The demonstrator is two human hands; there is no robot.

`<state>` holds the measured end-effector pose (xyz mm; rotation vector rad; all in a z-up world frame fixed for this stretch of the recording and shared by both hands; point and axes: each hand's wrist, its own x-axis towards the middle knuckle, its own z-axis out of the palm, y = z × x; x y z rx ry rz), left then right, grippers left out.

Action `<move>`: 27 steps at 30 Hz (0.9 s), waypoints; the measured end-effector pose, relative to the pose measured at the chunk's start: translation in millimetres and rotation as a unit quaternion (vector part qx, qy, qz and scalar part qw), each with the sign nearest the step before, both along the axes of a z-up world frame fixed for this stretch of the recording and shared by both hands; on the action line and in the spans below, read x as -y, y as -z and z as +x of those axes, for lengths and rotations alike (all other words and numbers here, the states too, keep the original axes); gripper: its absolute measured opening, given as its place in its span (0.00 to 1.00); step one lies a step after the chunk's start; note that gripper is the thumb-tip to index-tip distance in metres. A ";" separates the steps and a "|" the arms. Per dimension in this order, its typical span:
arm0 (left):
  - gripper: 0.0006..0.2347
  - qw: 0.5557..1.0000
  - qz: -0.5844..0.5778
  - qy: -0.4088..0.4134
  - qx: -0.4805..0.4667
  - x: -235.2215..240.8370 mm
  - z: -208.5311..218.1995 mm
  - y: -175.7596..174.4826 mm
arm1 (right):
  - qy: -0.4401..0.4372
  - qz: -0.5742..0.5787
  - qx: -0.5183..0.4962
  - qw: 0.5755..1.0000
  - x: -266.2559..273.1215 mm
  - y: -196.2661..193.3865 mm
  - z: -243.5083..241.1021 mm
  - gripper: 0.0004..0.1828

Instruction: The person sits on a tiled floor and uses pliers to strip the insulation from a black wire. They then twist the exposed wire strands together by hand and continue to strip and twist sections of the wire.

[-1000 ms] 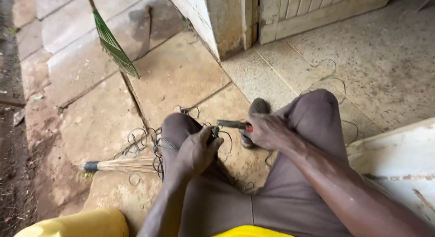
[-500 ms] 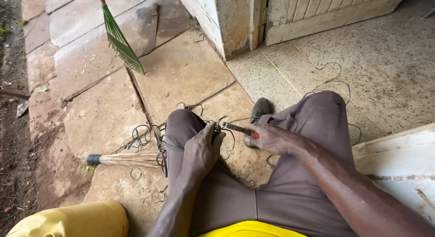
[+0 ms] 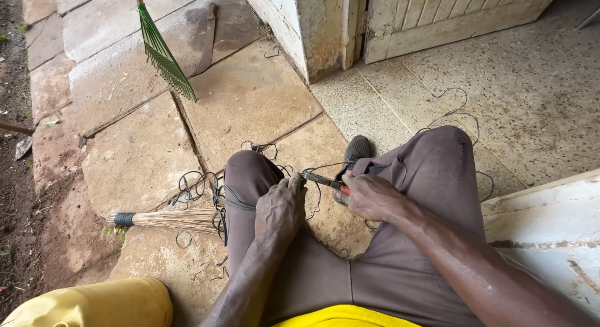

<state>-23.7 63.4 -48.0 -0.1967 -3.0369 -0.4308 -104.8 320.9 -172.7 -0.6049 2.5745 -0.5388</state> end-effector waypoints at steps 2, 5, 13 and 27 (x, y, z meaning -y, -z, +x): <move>0.16 1.000 -0.017 0.004 0.007 2.5 -1.2 2.1 | -0.005 0.011 -0.014 1.000 14.7 -25.9 6.0 0.22; 0.15 0.999 -0.031 0.010 0.021 3.6 -8.9 7.4 | -0.018 0.042 -0.032 0.998 14.8 -42.7 12.3 0.26; 0.15 0.998 -0.025 -0.021 0.059 9.6 -16.4 2.7 | 0.109 0.012 0.045 0.993 48.8 -111.5 35.9 0.29; 0.12 0.998 -0.022 -0.058 0.007 12.5 -18.4 -13.6 | 0.251 -0.011 0.184 0.950 91.6 -120.4 52.9 0.33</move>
